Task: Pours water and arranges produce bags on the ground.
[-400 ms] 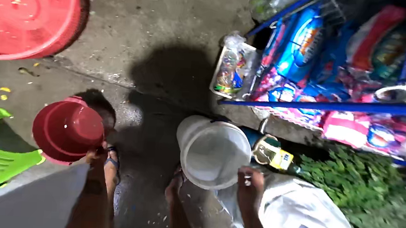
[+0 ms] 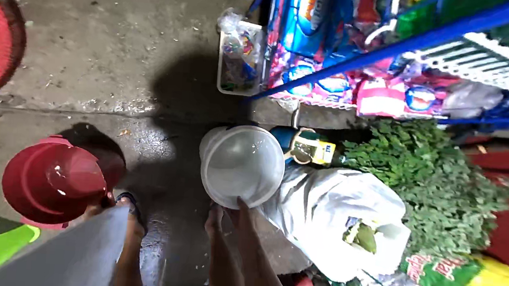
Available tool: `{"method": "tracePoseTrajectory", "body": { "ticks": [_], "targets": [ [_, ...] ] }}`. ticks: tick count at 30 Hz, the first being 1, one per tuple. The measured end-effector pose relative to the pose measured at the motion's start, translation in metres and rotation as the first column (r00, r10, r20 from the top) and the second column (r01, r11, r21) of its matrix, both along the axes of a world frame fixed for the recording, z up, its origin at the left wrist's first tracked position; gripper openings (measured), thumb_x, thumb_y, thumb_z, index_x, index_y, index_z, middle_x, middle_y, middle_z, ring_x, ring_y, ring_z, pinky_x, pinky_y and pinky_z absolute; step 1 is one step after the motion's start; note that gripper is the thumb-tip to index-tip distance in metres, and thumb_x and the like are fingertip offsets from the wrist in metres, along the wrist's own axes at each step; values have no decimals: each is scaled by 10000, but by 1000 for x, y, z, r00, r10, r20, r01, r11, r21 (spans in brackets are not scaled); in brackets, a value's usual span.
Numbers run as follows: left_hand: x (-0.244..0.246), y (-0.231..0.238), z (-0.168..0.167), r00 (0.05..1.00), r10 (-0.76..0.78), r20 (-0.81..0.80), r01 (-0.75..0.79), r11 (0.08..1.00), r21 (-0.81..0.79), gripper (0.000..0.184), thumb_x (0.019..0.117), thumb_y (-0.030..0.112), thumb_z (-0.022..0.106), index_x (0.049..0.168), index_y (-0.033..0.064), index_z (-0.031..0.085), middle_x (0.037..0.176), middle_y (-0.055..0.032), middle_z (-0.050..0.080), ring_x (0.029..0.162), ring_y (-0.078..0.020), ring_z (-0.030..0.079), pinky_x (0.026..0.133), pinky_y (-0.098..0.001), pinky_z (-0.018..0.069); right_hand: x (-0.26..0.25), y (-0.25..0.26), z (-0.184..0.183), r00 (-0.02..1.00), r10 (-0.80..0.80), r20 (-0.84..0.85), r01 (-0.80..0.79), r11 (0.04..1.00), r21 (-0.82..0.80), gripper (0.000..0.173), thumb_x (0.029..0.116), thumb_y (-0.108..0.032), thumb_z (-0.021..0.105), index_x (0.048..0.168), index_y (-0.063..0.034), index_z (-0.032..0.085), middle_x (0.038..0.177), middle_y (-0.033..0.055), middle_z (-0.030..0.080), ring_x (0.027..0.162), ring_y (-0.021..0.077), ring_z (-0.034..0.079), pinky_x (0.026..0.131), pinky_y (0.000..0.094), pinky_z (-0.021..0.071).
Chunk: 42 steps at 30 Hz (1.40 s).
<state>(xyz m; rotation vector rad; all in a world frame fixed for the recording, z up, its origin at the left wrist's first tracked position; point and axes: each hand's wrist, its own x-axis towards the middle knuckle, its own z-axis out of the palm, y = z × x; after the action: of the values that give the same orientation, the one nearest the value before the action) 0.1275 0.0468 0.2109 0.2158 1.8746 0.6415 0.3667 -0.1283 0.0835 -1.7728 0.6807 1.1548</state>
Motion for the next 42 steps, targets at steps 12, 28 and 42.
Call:
{"method": "tracePoseTrajectory", "body": {
  "ticks": [12,28,42],
  "targets": [
    [-62,-64,-126,985,-174,-17,172,981,-86,283,1063,65,430,1308,-61,495,1136,-163,580,908,-166,585,811,-301,526,-10,-42,-9,989,-150,-11,150,989,-4,443,1048,-84,537,1460,5,401,1156,265,625,848,313,693,707,448,611],
    [107,-86,-181,835,-548,-49,539,833,-122,385,1023,90,568,1390,-9,511,1228,-231,622,972,-263,682,826,-415,594,23,-217,-36,994,-71,-79,61,991,-123,509,1024,-89,614,1483,-13,406,1192,273,641,943,347,696,778,501,605],
    [139,-85,-191,907,-409,102,421,889,-179,383,1020,54,512,1396,16,453,1106,-190,608,853,-231,632,734,-388,565,0,-213,-29,970,-235,-58,229,969,-95,527,1019,-47,599,1497,-35,379,1208,270,628,931,340,694,766,487,604]
  ]
}}
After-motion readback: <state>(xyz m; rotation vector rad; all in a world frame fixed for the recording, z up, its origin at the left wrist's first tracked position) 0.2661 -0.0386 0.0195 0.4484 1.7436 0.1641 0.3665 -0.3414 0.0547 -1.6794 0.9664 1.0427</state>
